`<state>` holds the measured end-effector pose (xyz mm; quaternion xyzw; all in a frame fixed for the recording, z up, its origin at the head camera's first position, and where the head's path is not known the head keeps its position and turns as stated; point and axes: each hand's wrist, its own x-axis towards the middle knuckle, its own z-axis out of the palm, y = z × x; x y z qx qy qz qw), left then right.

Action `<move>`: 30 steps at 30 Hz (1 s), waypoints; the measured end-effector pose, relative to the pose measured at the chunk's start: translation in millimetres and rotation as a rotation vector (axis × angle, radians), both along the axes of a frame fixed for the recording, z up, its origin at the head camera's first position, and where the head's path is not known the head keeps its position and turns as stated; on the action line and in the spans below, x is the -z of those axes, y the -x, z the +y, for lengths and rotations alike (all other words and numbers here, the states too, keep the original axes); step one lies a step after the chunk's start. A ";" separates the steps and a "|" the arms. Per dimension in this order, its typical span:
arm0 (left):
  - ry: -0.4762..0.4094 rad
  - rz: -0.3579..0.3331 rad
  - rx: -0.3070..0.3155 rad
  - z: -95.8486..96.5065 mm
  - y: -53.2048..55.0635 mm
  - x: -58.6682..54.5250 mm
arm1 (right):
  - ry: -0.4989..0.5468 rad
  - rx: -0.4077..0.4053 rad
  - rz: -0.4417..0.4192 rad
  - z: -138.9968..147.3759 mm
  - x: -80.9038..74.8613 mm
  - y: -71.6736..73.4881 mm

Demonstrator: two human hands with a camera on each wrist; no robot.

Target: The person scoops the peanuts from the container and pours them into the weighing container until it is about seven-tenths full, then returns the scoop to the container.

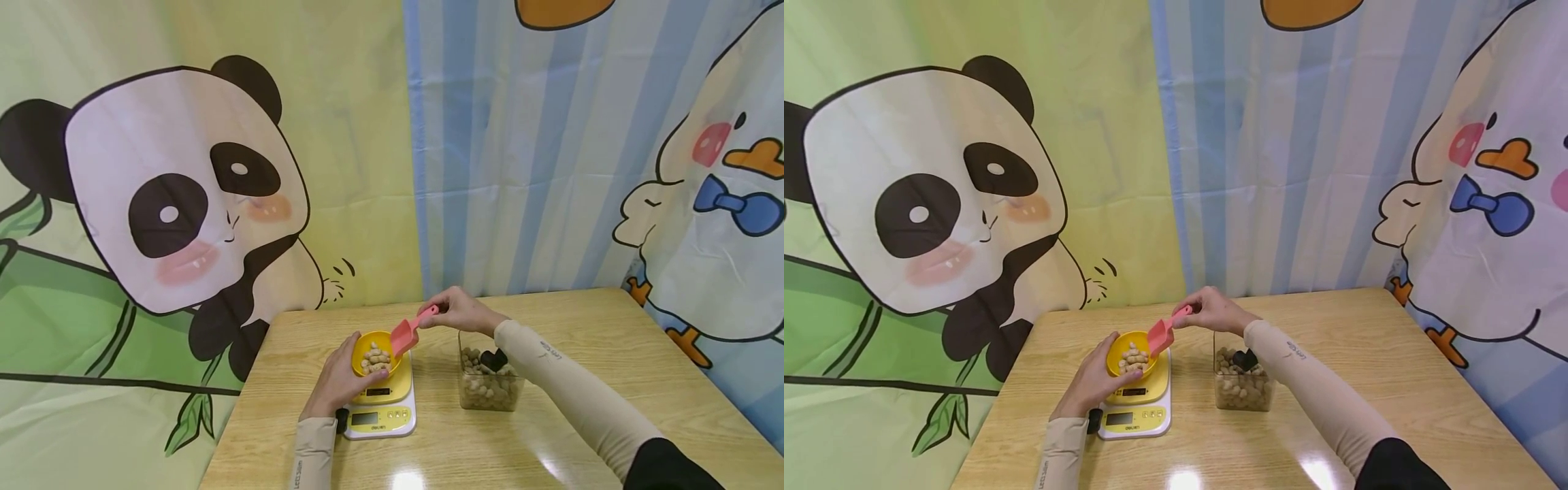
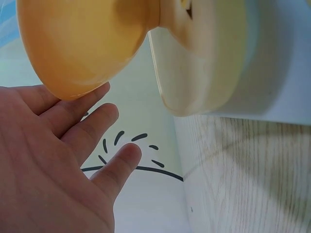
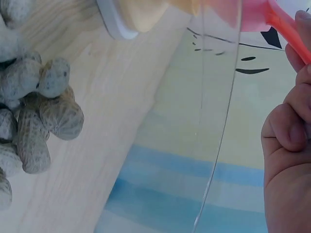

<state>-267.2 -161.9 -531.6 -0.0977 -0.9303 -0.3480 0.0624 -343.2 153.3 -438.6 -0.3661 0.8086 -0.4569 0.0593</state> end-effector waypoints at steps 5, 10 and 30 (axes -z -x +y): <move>-0.003 0.008 -0.001 -0.1 0.5 1.5 | 0.006 0.019 -0.018 0.4 0.3 -1.0; 0.000 0.009 0.000 0.3 -0.3 1.5 | 0.067 0.042 -0.063 3.3 1.7 -2.4; -0.006 0.037 0.013 5.5 -3.7 -16.7 | 0.332 0.169 -0.139 57.1 3.4 -10.3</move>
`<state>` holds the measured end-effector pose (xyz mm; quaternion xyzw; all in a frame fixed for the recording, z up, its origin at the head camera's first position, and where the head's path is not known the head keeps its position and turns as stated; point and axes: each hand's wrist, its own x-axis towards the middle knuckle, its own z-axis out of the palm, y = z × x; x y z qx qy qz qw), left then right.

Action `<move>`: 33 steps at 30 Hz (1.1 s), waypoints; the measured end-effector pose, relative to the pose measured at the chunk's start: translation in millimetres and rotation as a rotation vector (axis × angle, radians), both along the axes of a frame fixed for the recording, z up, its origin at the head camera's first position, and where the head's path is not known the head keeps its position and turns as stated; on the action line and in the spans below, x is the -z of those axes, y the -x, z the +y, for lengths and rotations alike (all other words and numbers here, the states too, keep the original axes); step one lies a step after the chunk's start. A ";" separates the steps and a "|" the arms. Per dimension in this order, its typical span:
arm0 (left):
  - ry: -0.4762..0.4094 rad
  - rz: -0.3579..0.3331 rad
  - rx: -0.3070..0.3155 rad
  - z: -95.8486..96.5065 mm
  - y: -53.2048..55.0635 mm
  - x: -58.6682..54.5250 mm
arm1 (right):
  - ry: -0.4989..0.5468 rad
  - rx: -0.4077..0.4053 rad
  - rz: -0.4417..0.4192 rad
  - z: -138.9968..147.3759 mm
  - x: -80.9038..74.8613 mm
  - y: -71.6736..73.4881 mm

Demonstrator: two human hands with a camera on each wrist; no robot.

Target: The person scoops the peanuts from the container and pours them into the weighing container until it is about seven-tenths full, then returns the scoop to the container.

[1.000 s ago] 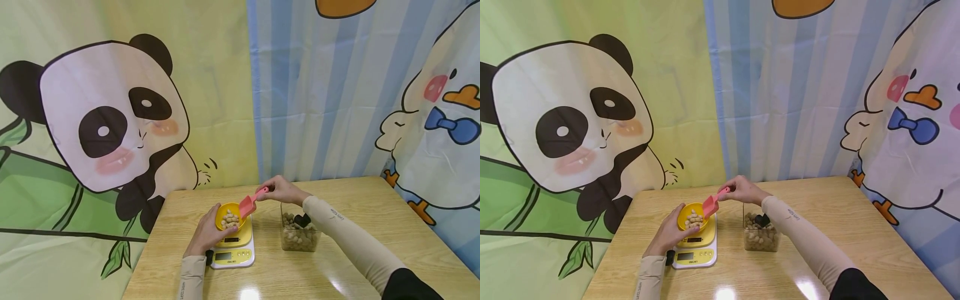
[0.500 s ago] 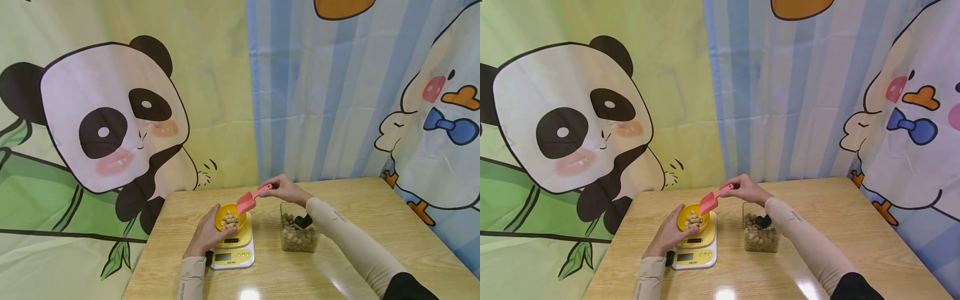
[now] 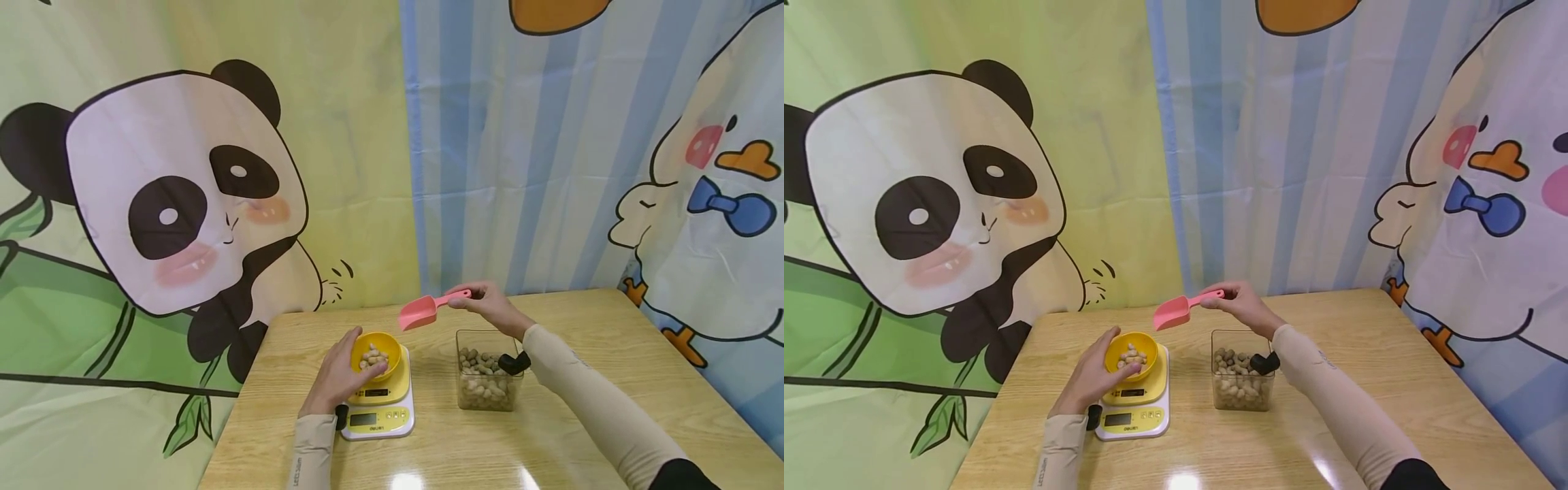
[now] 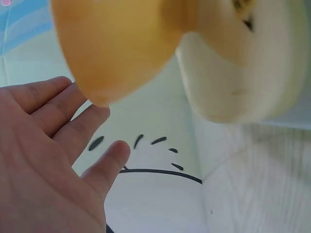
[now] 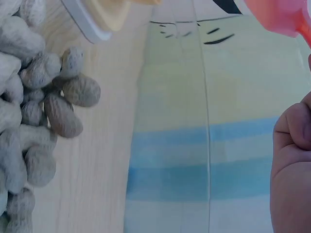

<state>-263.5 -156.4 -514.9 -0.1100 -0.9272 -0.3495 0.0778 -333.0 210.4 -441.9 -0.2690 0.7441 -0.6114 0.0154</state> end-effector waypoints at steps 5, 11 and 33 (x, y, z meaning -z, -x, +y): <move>0.015 0.049 0.044 9.0 -1.6 -9.4 | 0.006 0.049 0.016 20.0 -2.3 -4.3; 0.046 0.116 0.109 26.6 -0.4 -22.0 | 0.020 0.080 0.055 39.2 -12.1 -9.6; 0.091 0.121 0.280 97.2 0.7 -29.7 | 0.031 0.162 0.070 88.3 -0.3 -25.2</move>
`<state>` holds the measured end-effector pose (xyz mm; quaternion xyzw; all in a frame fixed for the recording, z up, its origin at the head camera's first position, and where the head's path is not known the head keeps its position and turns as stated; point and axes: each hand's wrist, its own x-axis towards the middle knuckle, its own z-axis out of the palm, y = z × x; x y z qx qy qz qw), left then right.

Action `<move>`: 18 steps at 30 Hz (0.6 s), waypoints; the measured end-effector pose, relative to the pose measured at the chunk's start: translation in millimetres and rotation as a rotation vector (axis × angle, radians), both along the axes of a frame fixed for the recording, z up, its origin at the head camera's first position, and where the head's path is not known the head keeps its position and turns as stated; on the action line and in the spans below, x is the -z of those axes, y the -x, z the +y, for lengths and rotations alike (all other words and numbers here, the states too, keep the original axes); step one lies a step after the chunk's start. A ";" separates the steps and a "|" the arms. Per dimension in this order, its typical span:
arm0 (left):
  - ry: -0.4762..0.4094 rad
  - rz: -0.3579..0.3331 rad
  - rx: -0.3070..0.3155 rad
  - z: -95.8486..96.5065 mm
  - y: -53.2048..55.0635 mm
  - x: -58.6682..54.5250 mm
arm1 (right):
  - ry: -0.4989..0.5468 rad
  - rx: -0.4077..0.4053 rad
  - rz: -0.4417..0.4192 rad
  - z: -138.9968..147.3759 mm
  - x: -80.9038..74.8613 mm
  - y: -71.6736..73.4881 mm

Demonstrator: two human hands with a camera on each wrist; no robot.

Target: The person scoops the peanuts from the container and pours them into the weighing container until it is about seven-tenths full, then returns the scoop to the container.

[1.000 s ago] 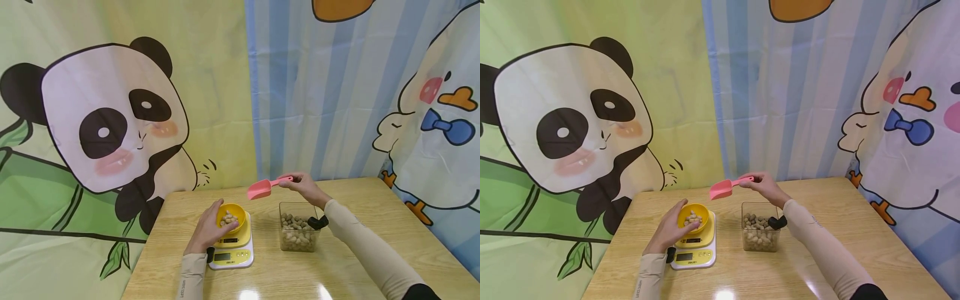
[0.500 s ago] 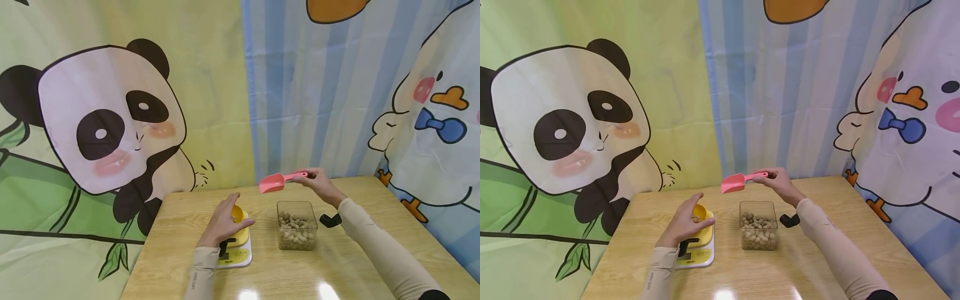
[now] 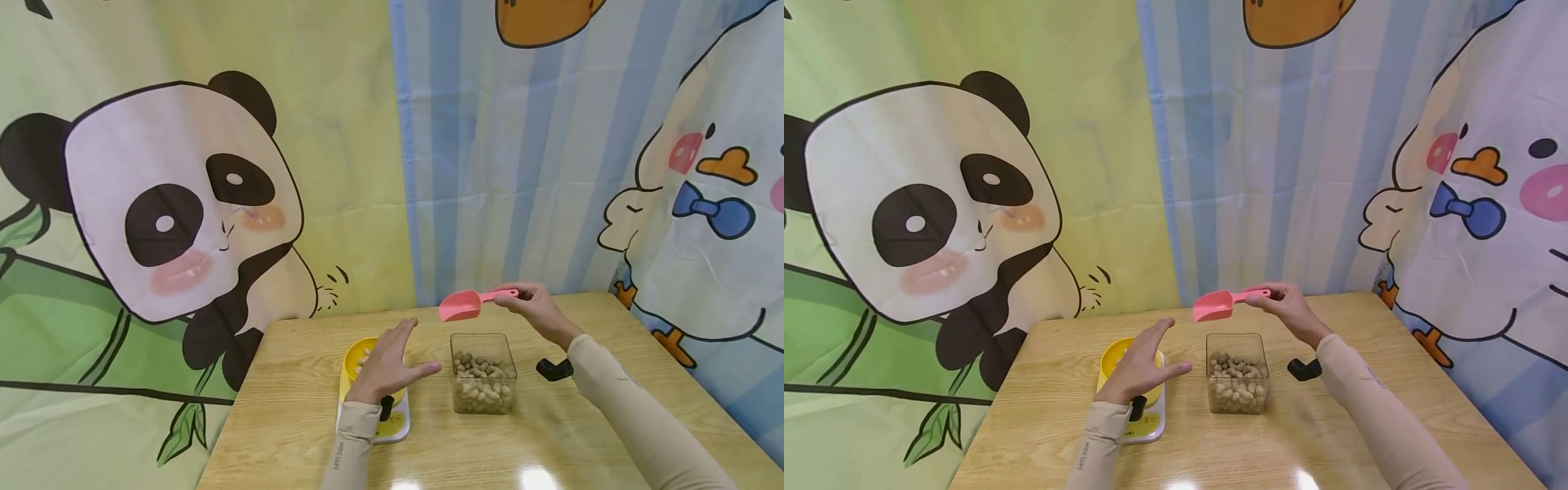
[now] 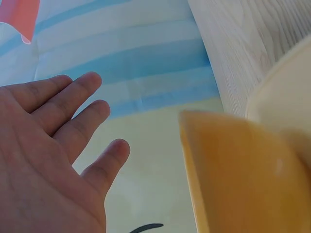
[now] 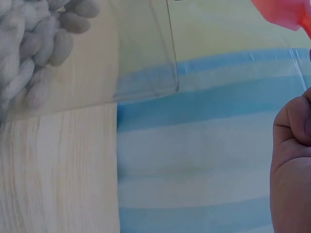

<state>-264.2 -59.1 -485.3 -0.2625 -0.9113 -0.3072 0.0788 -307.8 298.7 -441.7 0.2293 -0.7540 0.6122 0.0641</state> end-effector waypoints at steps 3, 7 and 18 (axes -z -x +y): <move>0.006 -0.004 0.011 5.3 0.3 0.3 | -0.009 -0.005 0.005 5.1 2.8 -2.0; 0.013 -0.026 0.027 12.8 -0.1 0.8 | -0.018 0.000 -0.002 12.1 6.5 -6.6; 0.055 -0.044 0.055 30.4 -2.0 6.8 | -0.040 -0.006 -0.017 29.4 18.2 -20.3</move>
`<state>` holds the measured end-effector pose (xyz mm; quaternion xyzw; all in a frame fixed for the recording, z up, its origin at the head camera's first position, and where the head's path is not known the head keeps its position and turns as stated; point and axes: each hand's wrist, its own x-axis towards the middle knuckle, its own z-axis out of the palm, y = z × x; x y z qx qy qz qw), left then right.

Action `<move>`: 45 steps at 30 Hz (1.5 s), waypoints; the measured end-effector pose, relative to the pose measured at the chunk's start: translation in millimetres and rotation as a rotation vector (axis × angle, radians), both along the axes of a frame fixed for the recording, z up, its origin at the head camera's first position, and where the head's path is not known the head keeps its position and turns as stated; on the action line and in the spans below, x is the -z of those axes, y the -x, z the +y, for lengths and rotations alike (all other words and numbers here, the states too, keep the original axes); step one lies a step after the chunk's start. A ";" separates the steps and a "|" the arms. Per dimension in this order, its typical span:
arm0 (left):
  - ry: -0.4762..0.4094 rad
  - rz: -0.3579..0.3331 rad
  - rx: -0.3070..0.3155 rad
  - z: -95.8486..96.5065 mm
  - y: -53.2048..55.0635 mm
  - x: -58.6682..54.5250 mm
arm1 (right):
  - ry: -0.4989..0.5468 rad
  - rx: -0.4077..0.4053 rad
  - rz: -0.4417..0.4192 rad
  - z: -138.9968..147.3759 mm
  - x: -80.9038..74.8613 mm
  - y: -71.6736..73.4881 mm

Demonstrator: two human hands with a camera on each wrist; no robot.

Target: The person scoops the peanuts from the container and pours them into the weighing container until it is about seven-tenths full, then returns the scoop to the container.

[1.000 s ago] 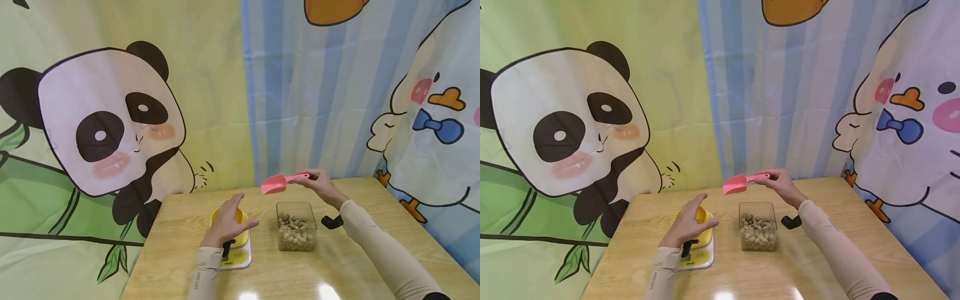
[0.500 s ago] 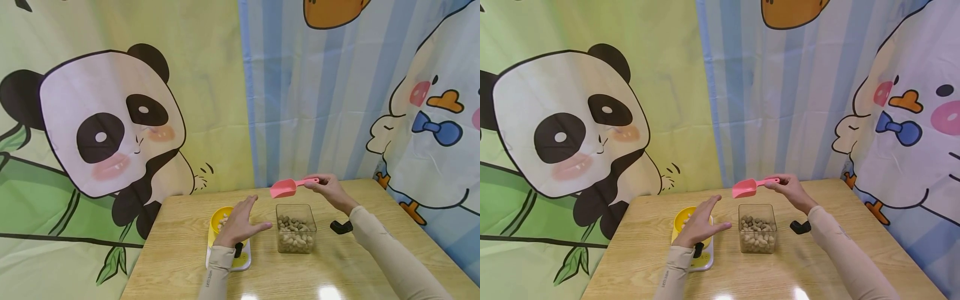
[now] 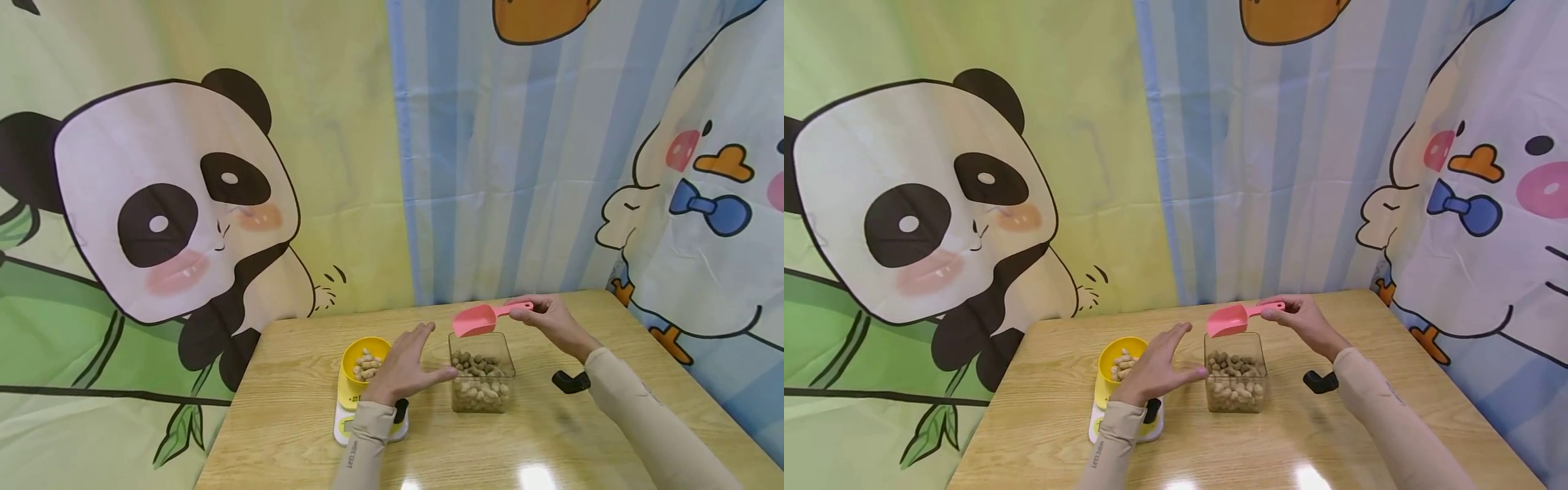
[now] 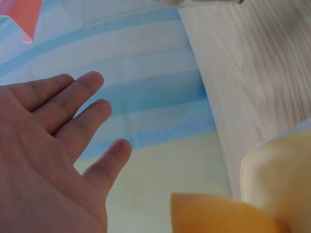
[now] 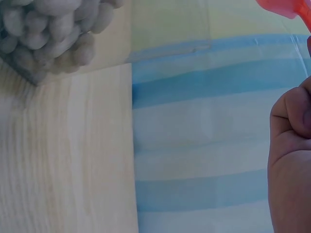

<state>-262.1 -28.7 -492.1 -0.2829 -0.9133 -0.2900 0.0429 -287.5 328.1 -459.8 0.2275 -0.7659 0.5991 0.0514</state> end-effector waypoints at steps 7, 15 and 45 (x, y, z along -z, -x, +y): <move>0.004 -0.007 0.018 7.7 -0.6 3.6 | -0.027 -0.007 0.006 7.6 7.9 -4.8; 0.012 -0.026 0.037 15.9 -0.3 8.7 | -0.079 -0.028 0.003 13.0 11.5 -10.5; 0.044 -0.026 0.035 24.1 0.0 17.3 | -0.394 -0.083 0.079 0.8 -1.8 -12.8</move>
